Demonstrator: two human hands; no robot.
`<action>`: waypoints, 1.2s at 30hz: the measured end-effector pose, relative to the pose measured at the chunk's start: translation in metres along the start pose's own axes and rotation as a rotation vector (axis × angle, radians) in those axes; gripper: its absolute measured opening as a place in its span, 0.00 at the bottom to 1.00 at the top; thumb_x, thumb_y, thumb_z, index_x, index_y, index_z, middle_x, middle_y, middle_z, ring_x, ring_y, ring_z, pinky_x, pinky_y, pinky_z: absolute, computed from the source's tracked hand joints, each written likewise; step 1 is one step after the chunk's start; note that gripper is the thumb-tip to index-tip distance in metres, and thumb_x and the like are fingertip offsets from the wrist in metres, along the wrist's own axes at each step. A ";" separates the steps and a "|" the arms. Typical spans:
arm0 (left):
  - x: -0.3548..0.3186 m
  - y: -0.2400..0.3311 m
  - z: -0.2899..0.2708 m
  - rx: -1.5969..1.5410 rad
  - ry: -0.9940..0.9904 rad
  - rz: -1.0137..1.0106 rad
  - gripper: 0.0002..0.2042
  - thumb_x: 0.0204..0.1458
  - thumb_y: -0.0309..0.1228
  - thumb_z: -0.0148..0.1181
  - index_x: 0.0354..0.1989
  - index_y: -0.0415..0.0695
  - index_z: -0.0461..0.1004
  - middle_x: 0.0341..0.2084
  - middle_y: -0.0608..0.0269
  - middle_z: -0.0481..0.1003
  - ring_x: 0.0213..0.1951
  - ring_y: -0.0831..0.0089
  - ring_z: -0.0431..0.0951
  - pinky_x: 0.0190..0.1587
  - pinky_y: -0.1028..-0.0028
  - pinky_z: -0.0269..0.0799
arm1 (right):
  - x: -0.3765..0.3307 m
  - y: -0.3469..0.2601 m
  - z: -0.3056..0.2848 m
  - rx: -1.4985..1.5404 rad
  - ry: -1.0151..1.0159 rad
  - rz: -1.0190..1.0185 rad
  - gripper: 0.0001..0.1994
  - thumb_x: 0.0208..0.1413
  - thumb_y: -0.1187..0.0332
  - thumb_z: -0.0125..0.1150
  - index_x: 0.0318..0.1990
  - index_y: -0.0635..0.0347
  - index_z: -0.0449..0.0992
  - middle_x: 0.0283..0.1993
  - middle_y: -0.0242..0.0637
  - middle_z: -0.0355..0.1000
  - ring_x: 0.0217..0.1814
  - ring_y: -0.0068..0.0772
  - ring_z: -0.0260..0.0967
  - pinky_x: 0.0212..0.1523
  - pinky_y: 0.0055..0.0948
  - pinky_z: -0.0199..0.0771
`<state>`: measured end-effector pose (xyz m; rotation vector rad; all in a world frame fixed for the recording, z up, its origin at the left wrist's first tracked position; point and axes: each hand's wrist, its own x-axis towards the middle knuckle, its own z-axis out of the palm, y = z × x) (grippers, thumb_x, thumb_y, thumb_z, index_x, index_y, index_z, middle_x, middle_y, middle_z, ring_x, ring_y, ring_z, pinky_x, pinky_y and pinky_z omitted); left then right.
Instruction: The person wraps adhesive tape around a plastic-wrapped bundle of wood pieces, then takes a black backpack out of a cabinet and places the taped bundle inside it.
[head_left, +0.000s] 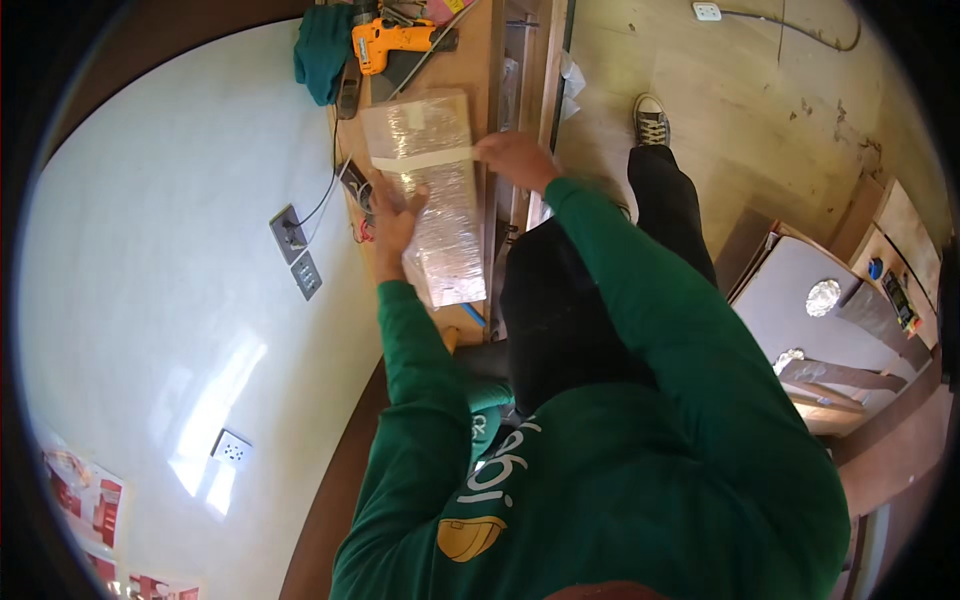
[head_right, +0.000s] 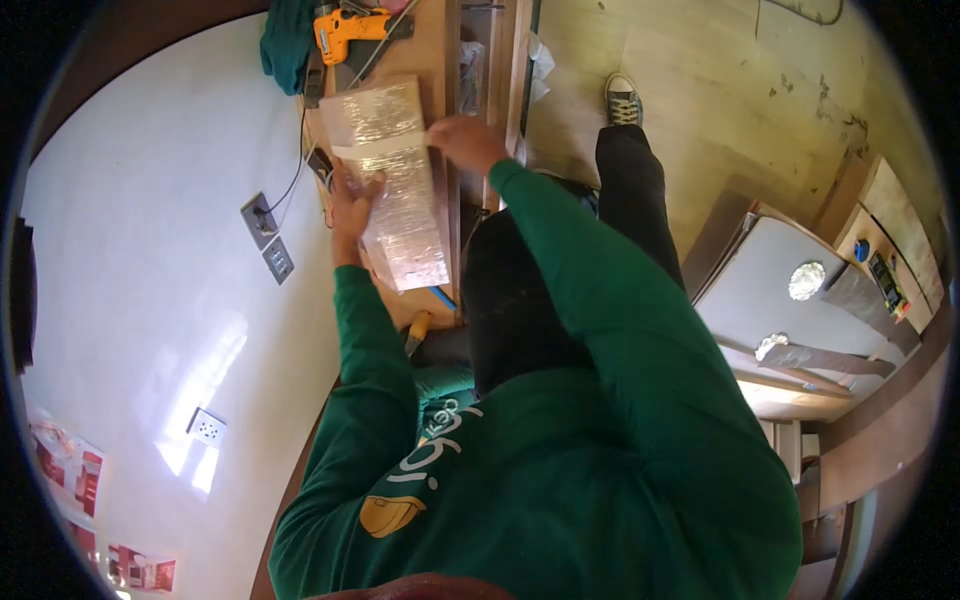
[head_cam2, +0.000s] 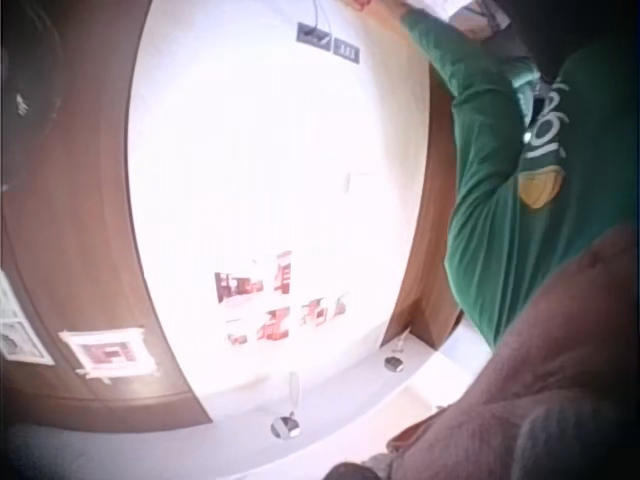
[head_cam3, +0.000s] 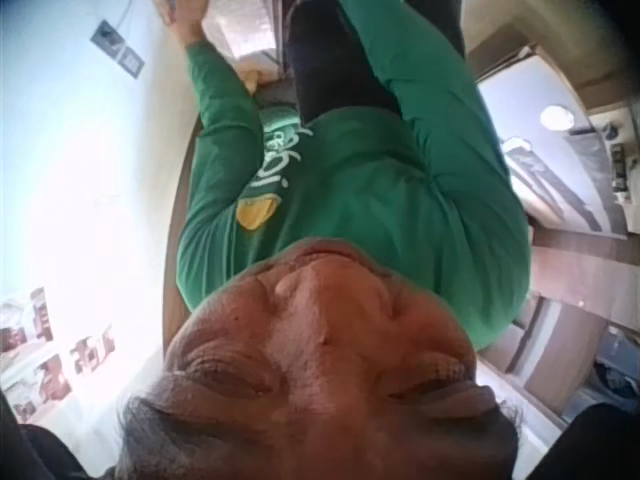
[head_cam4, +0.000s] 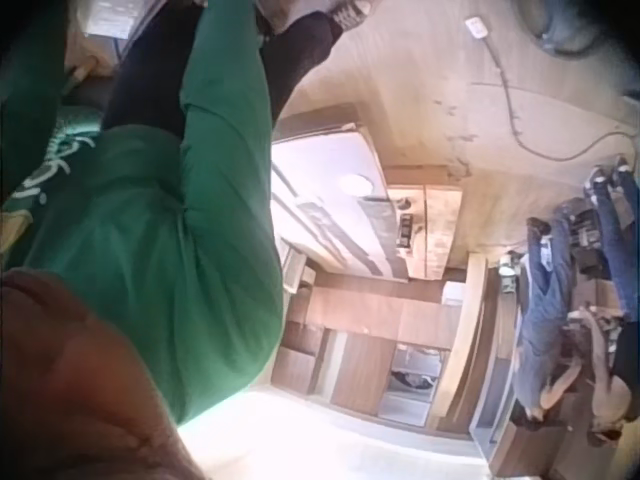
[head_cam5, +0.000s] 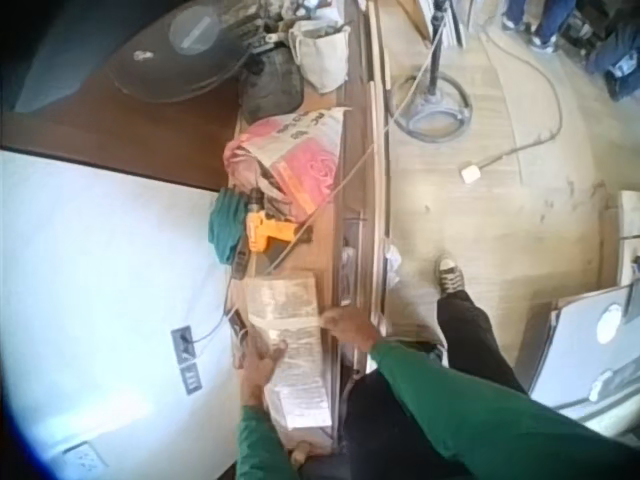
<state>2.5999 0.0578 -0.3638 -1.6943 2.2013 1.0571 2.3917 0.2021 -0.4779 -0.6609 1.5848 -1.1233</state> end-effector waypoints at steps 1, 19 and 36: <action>0.012 -0.027 -0.014 -0.100 -0.079 -0.030 0.54 0.52 0.49 0.72 0.79 0.43 0.41 0.73 0.46 0.53 0.71 0.53 0.59 0.69 0.59 0.61 | -0.004 -0.018 0.010 -0.065 0.022 -0.029 0.12 0.59 0.59 0.63 0.42 0.56 0.84 0.43 0.49 0.80 0.45 0.51 0.78 0.47 0.43 0.78; 0.068 -0.037 -0.002 -0.528 -0.058 -0.023 0.46 0.61 0.63 0.54 0.75 0.37 0.53 0.69 0.48 0.63 0.70 0.58 0.61 0.71 0.63 0.55 | 0.034 -0.033 0.052 -0.183 0.052 -0.297 0.12 0.59 0.59 0.58 0.34 0.52 0.85 0.32 0.48 0.80 0.35 0.56 0.78 0.41 0.50 0.78; 0.064 -0.054 -0.001 -0.074 0.408 0.197 0.33 0.63 0.50 0.58 0.68 0.36 0.65 0.53 0.45 0.74 0.54 0.58 0.73 0.58 0.62 0.68 | -0.004 -0.038 0.030 -0.209 -0.075 -0.107 0.20 0.64 0.50 0.60 0.45 0.59 0.80 0.40 0.49 0.79 0.45 0.56 0.76 0.48 0.45 0.75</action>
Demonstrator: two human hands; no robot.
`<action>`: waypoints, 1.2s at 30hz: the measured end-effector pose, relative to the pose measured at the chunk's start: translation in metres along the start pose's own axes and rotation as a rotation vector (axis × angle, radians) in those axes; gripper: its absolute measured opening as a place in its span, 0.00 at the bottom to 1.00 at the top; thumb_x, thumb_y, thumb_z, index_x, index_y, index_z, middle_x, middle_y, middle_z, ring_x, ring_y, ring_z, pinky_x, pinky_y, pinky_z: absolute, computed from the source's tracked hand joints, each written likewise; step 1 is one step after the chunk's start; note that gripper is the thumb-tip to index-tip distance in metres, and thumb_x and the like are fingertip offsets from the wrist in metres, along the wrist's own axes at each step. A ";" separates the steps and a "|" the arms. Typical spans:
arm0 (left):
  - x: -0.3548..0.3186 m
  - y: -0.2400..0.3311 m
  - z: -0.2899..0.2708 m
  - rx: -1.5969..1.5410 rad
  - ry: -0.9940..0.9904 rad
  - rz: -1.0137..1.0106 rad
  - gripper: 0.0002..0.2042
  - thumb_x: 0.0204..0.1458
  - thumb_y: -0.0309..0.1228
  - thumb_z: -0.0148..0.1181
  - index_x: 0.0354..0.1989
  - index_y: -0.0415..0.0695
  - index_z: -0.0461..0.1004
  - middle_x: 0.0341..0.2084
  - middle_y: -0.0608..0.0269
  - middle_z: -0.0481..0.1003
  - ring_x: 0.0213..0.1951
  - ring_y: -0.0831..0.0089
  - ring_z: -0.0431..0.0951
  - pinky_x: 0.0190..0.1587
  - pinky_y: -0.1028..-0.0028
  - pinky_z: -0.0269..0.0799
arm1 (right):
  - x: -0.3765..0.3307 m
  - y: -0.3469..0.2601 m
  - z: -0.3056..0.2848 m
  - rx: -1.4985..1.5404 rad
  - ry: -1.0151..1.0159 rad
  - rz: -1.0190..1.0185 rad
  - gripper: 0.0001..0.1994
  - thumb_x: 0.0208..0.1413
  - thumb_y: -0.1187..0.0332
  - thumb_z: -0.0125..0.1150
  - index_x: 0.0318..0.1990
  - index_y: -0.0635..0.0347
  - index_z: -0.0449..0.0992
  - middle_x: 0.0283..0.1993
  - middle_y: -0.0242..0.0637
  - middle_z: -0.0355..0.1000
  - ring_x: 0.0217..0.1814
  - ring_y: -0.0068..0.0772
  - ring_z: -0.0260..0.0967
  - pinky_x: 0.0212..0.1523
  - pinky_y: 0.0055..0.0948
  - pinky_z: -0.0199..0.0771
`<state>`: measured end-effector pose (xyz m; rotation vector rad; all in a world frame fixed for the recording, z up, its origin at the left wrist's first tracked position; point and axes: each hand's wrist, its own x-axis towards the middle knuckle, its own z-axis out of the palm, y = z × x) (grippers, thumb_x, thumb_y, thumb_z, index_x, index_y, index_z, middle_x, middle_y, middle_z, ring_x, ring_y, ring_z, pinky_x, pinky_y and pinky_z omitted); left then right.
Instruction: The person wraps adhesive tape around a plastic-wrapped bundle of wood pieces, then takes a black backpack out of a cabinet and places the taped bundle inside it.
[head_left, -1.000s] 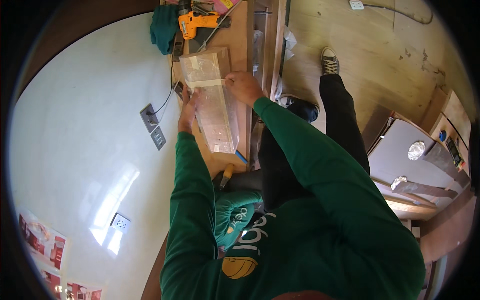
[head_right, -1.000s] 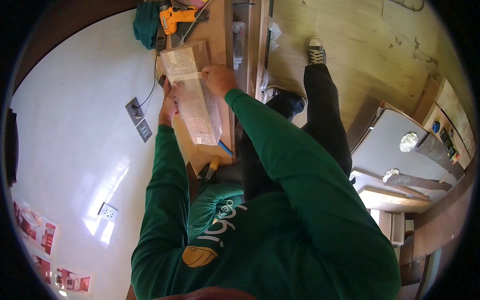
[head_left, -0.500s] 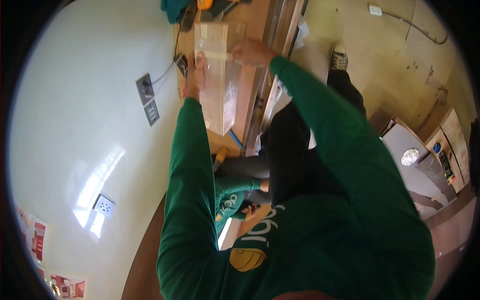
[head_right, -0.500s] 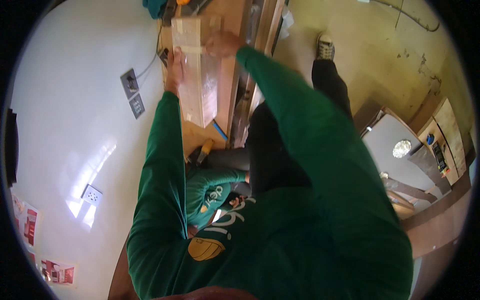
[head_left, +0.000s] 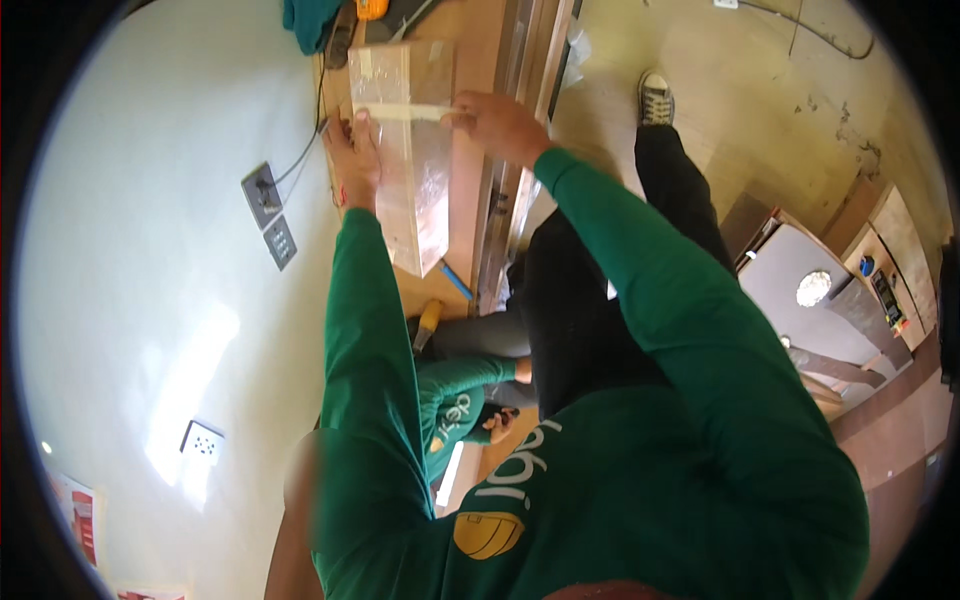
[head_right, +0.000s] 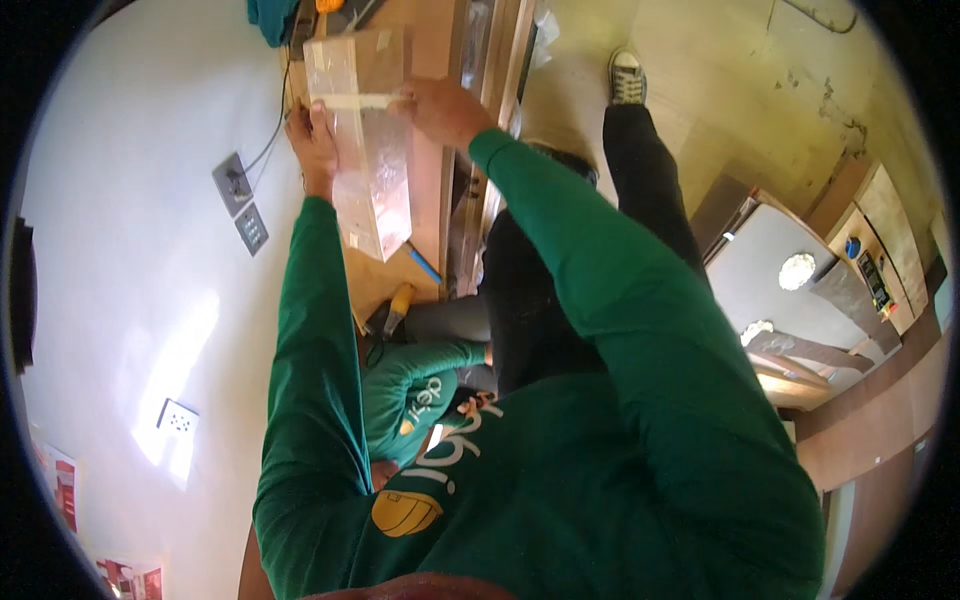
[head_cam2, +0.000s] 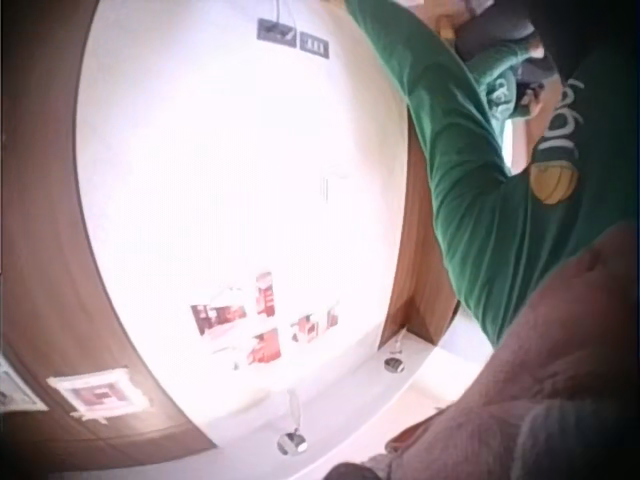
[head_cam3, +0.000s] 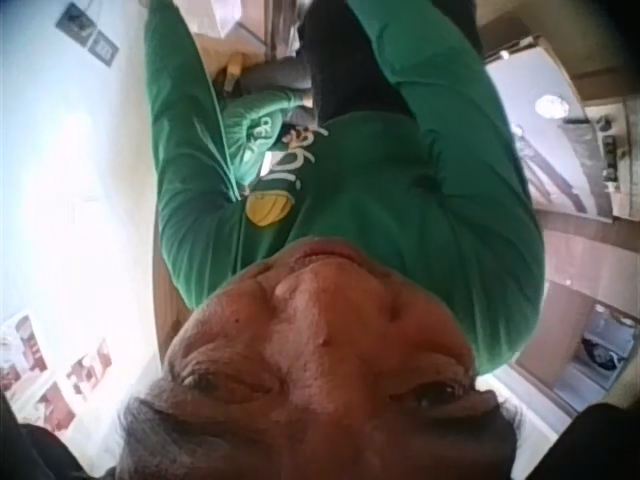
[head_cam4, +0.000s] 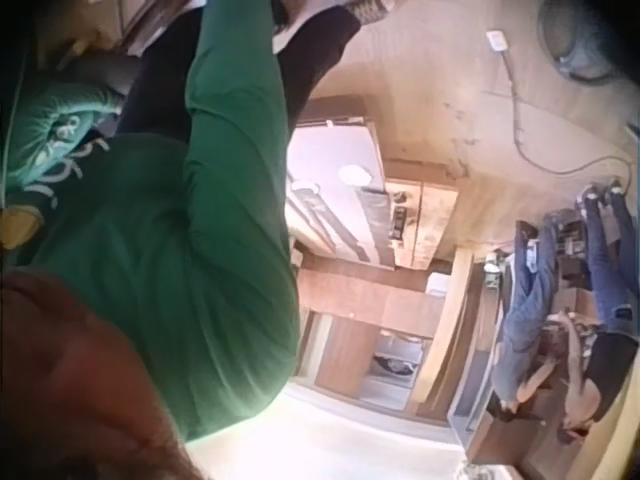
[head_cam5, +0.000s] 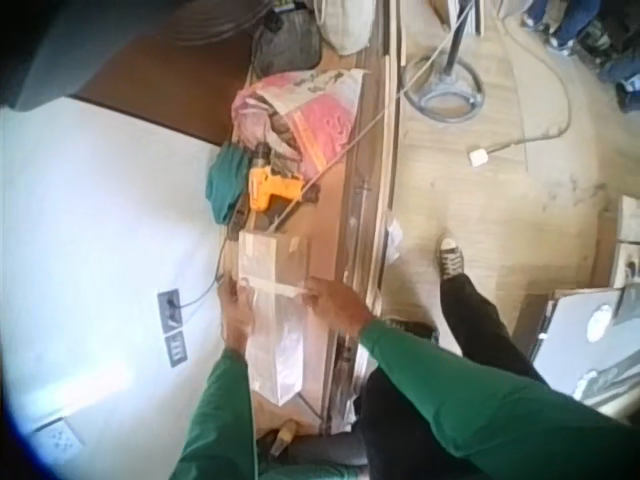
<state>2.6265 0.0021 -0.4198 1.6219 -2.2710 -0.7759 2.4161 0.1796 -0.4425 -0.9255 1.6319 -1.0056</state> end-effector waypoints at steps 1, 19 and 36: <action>0.002 0.009 -0.003 0.019 -0.015 0.018 0.32 0.64 0.48 0.58 0.68 0.36 0.66 0.52 0.46 0.74 0.54 0.57 0.73 0.58 0.62 0.68 | 0.005 -0.001 -0.004 -0.019 -0.033 0.031 0.20 0.64 0.49 0.60 0.48 0.57 0.81 0.43 0.48 0.79 0.46 0.55 0.76 0.48 0.43 0.75; 0.014 0.101 -0.007 0.296 -0.345 0.093 0.57 0.40 0.51 0.80 0.70 0.31 0.50 0.63 0.31 0.58 0.65 0.39 0.61 0.66 0.52 0.61 | 0.051 0.014 0.013 -0.097 0.003 -0.007 0.17 0.63 0.57 0.51 0.42 0.55 0.85 0.45 0.52 0.80 0.49 0.59 0.76 0.54 0.52 0.75; -0.006 0.133 0.029 0.457 -0.227 -0.131 0.60 0.37 0.50 0.82 0.71 0.35 0.45 0.68 0.26 0.50 0.68 0.18 0.51 0.57 0.24 0.64 | 0.051 0.016 -0.009 -0.074 -0.234 0.120 0.16 0.63 0.61 0.53 0.46 0.61 0.82 0.52 0.55 0.77 0.54 0.58 0.75 0.58 0.48 0.75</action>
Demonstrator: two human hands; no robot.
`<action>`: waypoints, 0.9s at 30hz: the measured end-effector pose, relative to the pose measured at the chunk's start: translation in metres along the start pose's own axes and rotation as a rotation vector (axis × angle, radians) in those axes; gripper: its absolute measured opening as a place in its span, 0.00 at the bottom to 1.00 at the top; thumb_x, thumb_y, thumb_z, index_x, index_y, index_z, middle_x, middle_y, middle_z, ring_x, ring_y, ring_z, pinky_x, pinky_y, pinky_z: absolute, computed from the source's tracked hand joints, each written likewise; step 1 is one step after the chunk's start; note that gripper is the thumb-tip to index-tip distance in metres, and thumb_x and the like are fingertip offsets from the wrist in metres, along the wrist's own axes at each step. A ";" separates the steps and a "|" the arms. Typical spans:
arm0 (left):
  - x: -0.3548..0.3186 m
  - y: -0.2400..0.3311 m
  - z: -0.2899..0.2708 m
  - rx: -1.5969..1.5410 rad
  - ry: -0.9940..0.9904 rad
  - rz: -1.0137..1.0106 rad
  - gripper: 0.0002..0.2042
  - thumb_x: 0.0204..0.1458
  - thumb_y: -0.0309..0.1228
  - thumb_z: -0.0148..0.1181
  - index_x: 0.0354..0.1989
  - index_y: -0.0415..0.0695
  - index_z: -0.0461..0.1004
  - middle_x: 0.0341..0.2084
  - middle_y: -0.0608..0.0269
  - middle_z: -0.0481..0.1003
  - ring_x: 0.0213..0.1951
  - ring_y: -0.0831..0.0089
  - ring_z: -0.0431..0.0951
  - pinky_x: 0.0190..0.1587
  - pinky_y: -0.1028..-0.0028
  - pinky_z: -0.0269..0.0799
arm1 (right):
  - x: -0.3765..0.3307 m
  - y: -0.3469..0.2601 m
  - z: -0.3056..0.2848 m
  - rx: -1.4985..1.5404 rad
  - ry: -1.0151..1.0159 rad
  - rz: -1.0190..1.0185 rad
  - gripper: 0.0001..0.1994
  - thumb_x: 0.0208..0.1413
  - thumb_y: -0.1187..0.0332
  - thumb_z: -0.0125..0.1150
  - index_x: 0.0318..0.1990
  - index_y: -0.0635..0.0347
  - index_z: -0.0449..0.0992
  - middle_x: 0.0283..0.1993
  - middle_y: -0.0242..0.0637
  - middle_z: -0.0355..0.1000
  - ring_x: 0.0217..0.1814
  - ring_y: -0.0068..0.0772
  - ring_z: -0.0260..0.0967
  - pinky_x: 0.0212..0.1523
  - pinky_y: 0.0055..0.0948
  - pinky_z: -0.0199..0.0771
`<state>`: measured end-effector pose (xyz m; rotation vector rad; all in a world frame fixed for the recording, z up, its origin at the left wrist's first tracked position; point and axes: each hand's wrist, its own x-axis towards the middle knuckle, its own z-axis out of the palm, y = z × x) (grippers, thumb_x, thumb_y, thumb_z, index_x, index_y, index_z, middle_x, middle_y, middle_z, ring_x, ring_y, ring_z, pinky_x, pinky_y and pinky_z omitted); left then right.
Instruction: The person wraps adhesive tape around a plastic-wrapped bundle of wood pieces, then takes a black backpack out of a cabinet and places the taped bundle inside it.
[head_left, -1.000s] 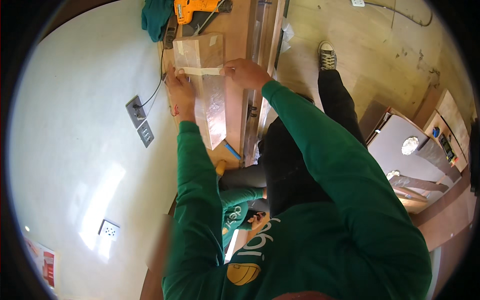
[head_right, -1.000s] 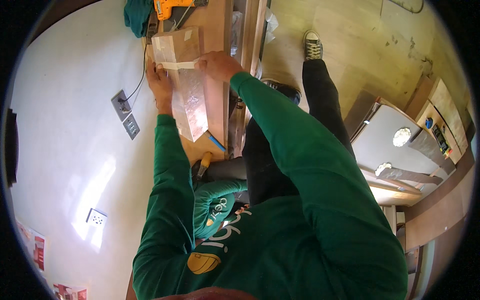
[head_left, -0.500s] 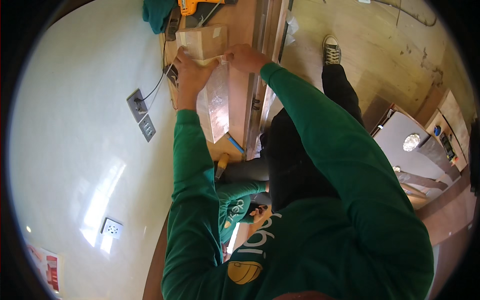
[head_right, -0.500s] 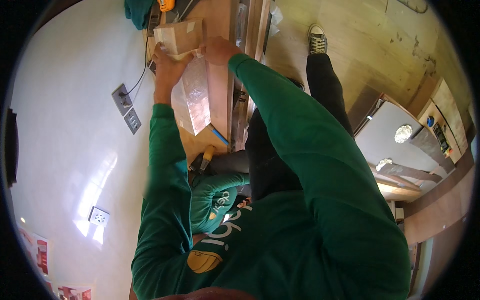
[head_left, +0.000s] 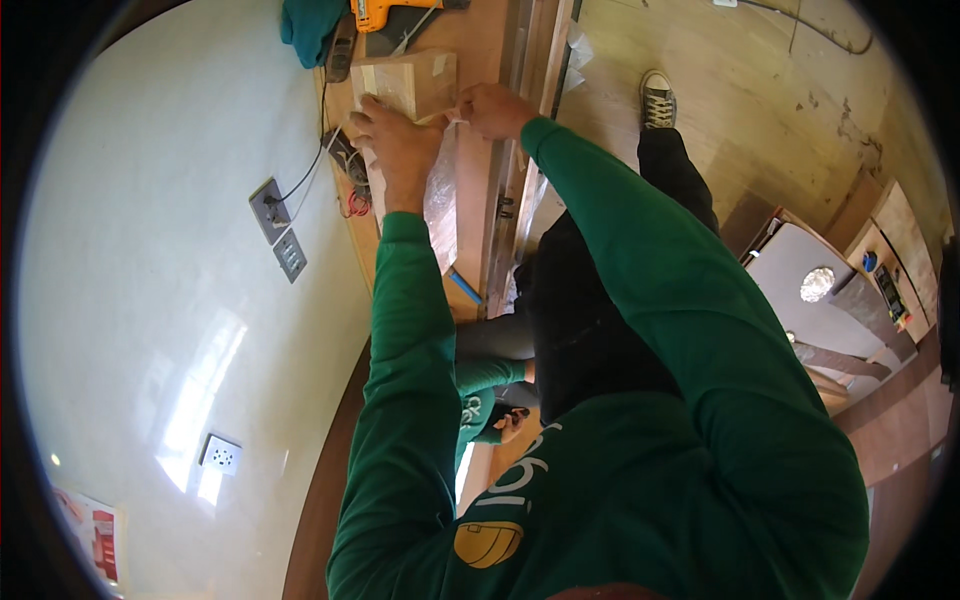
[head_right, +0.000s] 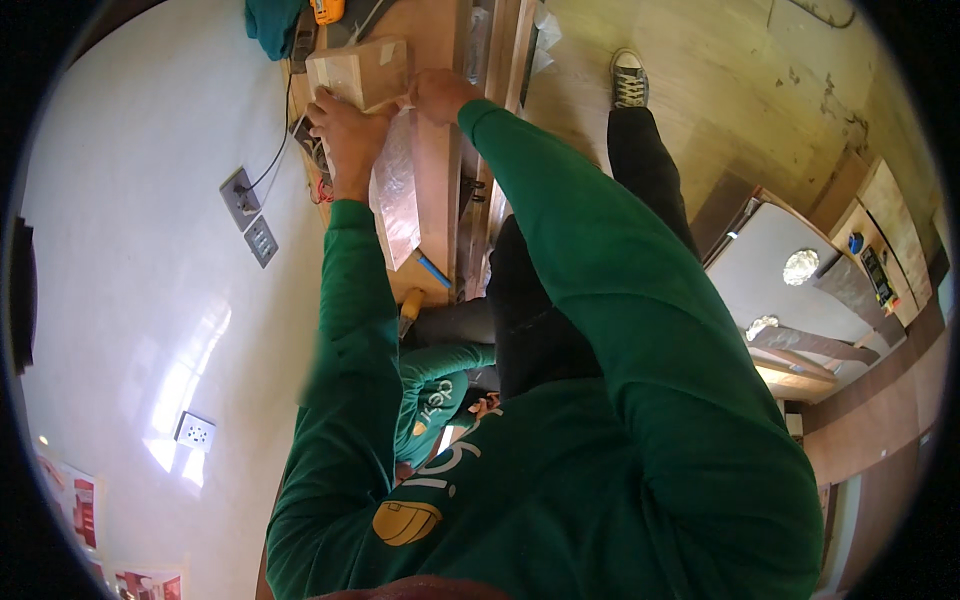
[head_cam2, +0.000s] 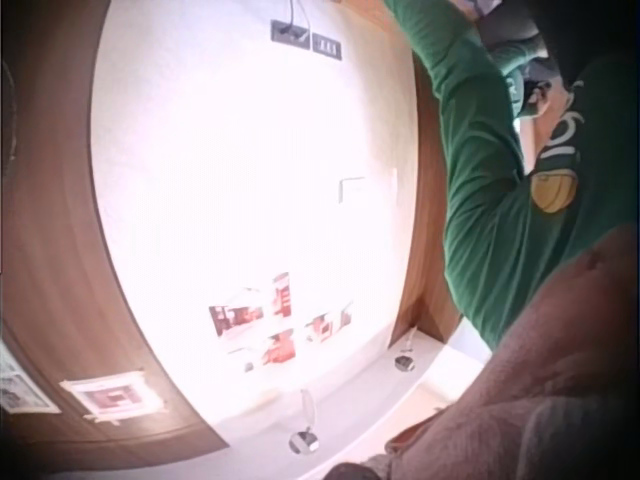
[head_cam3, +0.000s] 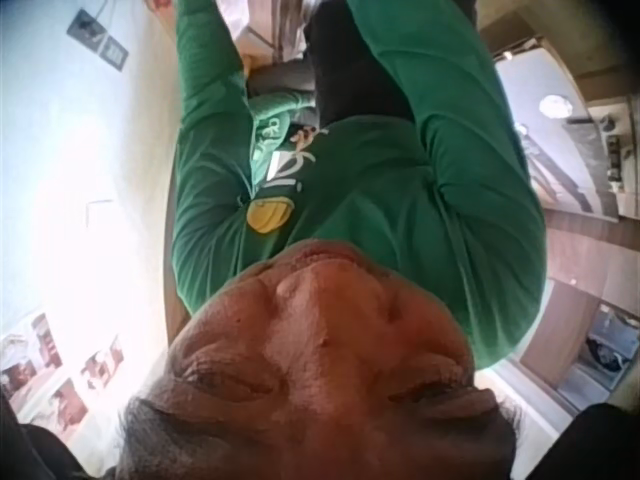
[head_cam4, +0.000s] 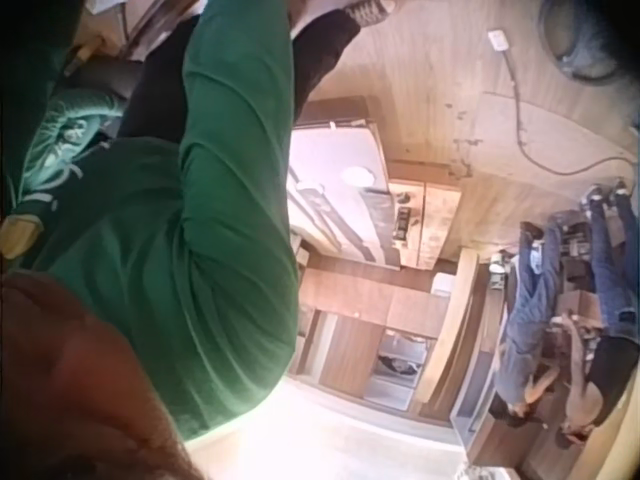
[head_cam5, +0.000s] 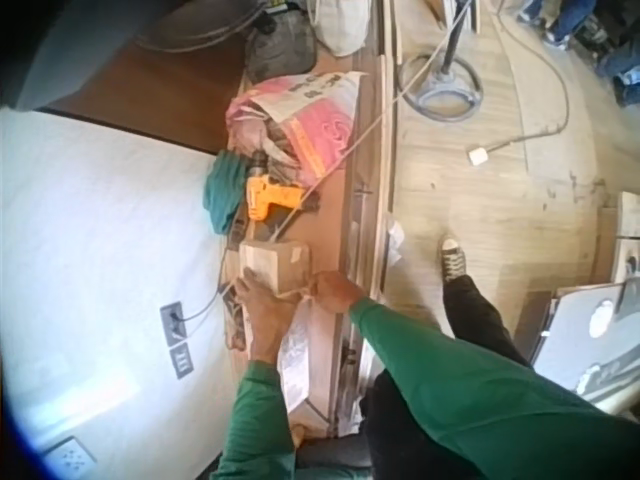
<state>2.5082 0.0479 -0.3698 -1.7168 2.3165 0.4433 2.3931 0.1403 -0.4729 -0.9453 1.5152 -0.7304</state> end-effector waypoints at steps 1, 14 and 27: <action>-0.005 0.010 -0.002 -0.004 0.009 -0.017 0.60 0.38 0.50 0.82 0.72 0.36 0.45 0.69 0.27 0.49 0.68 0.17 0.50 0.55 0.22 0.64 | -0.001 0.004 0.002 0.005 0.009 -0.010 0.15 0.62 0.62 0.53 0.46 0.61 0.82 0.52 0.54 0.77 0.54 0.57 0.75 0.58 0.47 0.75; 0.019 -0.018 -0.006 -0.120 0.082 0.154 0.59 0.36 0.47 0.83 0.70 0.25 0.51 0.65 0.28 0.58 0.66 0.32 0.62 0.66 0.52 0.66 | 0.025 0.012 0.026 0.076 0.123 -0.022 0.18 0.63 0.50 0.58 0.48 0.52 0.83 0.53 0.43 0.79 0.60 0.51 0.73 0.59 0.57 0.68; -0.010 -0.005 0.013 -0.026 0.256 0.158 0.58 0.39 0.40 0.82 0.74 0.34 0.46 0.62 0.31 0.61 0.60 0.32 0.68 0.58 0.48 0.71 | 0.028 0.020 0.022 0.128 0.127 -0.112 0.14 0.61 0.58 0.58 0.44 0.53 0.85 0.50 0.44 0.79 0.55 0.51 0.76 0.59 0.44 0.75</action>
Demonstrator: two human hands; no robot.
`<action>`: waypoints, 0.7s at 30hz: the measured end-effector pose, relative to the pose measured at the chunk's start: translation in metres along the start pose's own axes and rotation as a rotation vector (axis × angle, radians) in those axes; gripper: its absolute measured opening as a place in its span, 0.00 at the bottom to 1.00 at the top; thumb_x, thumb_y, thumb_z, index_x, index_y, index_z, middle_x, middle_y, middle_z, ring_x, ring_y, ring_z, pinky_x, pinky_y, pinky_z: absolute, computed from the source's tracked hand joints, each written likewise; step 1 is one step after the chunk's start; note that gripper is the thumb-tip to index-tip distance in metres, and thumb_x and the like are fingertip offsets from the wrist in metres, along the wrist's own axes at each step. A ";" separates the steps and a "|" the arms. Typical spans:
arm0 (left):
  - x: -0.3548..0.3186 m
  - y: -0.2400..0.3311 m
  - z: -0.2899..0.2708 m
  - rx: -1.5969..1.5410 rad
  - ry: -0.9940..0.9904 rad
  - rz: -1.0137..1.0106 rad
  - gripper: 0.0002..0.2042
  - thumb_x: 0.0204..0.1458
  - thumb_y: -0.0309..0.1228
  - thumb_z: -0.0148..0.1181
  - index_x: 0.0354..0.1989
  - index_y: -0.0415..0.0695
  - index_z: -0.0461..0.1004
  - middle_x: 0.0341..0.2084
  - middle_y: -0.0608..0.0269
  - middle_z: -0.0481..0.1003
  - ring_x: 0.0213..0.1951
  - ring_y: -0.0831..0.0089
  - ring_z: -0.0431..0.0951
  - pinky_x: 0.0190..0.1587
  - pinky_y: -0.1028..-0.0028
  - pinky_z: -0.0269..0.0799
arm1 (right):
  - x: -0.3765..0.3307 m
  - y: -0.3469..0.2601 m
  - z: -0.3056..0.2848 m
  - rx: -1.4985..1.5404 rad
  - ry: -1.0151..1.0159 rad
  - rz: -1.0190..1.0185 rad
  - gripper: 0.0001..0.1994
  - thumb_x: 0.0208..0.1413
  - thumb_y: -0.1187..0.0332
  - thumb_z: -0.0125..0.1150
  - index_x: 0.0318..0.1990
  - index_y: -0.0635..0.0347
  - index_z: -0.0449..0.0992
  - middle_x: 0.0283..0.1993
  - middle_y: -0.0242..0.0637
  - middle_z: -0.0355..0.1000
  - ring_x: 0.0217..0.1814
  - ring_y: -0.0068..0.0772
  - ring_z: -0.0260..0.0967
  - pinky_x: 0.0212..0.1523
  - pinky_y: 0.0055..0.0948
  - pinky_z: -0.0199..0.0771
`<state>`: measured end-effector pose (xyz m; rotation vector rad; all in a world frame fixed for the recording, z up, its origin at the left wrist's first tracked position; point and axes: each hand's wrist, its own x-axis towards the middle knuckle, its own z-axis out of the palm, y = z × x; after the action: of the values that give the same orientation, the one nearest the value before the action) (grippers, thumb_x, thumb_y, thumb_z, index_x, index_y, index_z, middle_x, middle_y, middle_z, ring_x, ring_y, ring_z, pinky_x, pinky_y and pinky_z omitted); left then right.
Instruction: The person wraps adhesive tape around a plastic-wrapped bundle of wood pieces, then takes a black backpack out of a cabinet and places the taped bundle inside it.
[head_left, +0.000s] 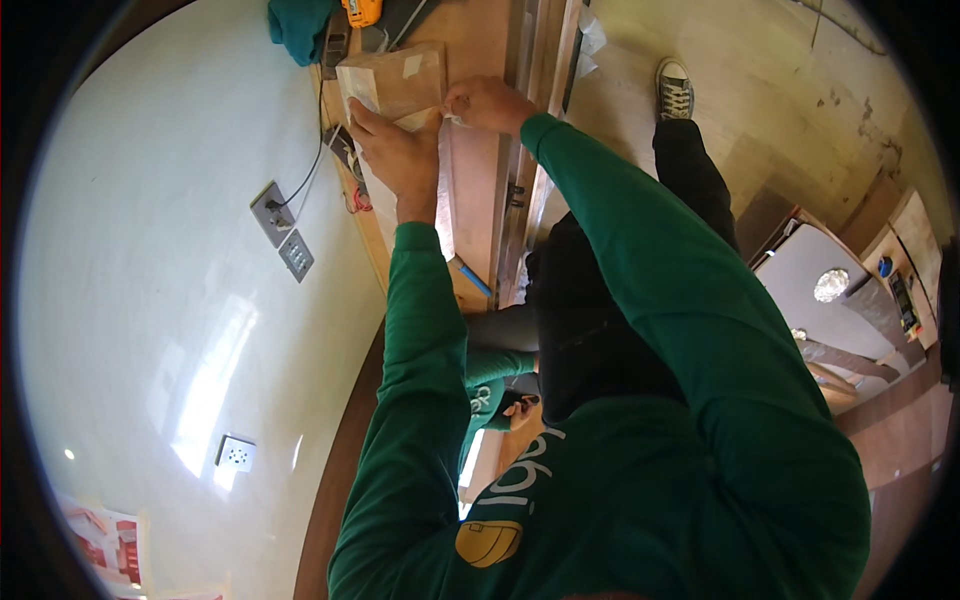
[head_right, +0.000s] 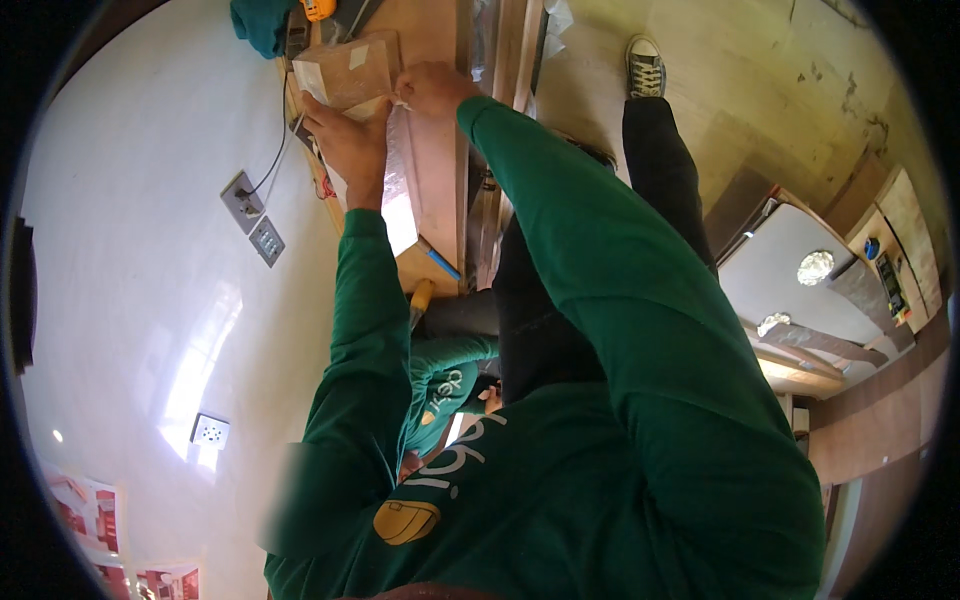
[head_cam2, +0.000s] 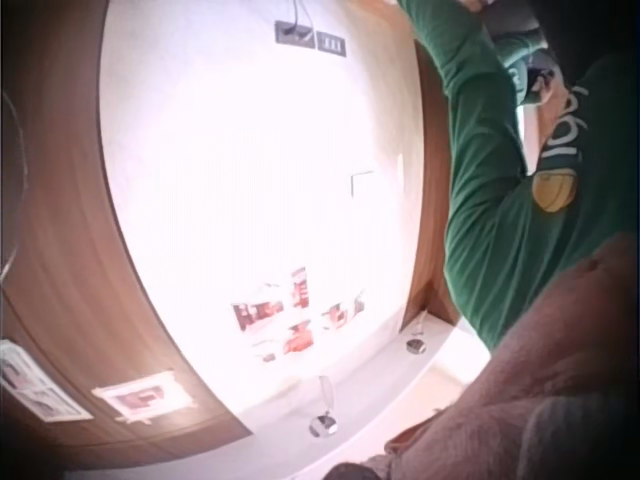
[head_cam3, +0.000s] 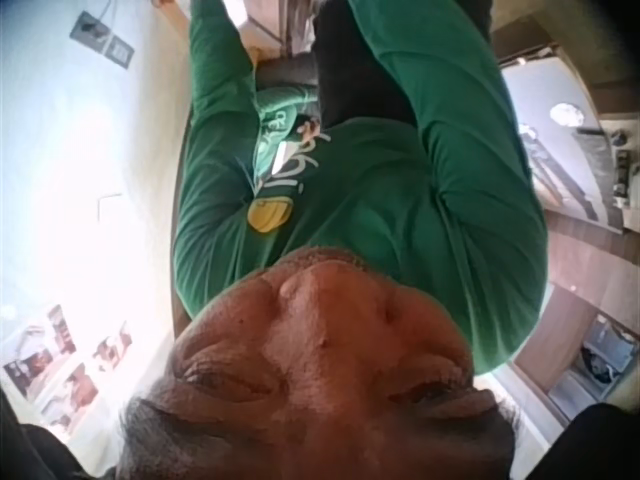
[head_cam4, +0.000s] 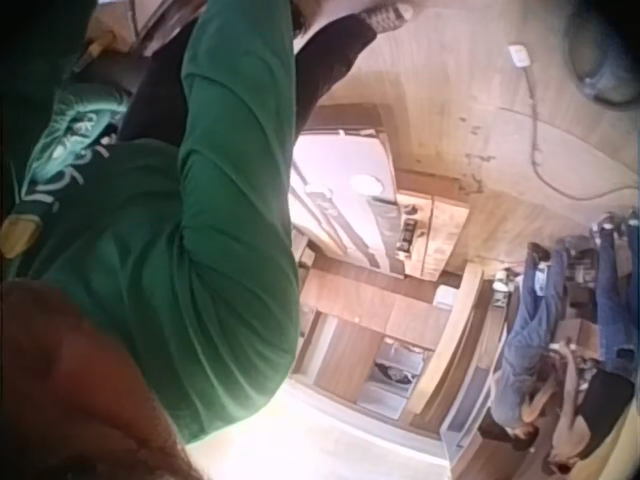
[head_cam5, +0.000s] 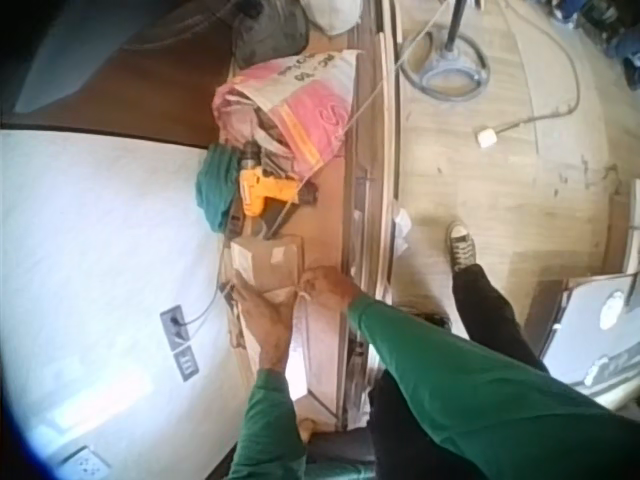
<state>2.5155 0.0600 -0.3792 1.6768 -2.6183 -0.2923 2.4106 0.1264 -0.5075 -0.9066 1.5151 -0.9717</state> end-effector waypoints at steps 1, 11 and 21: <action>0.001 0.000 -0.001 -0.010 -0.024 -0.013 0.58 0.38 0.40 0.82 0.74 0.34 0.46 0.62 0.32 0.61 0.60 0.32 0.68 0.58 0.47 0.71 | 0.001 0.002 0.001 -0.011 0.016 -0.033 0.13 0.60 0.59 0.58 0.44 0.53 0.85 0.50 0.45 0.79 0.53 0.52 0.77 0.58 0.44 0.75; 0.009 0.012 0.009 0.038 -0.015 0.010 0.59 0.37 0.43 0.82 0.74 0.37 0.46 0.62 0.36 0.63 0.59 0.37 0.68 0.56 0.47 0.70 | 0.029 0.093 0.033 0.055 -0.252 -0.091 0.10 0.51 0.63 0.66 0.39 0.54 0.86 0.38 0.45 0.81 0.40 0.45 0.80 0.40 0.38 0.79; -0.012 -0.003 0.019 0.225 0.201 0.158 0.49 0.40 0.47 0.79 0.72 0.45 0.59 0.63 0.43 0.63 0.61 0.40 0.67 0.60 0.51 0.65 | -0.141 0.023 -0.057 0.399 -0.319 0.704 0.12 0.59 0.59 0.66 0.42 0.56 0.85 0.32 0.22 0.74 0.31 0.18 0.66 0.34 0.25 0.70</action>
<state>2.5209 0.0726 -0.3972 1.4511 -2.6900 0.1717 2.3728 0.2714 -0.4709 -0.1893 1.1707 -0.5411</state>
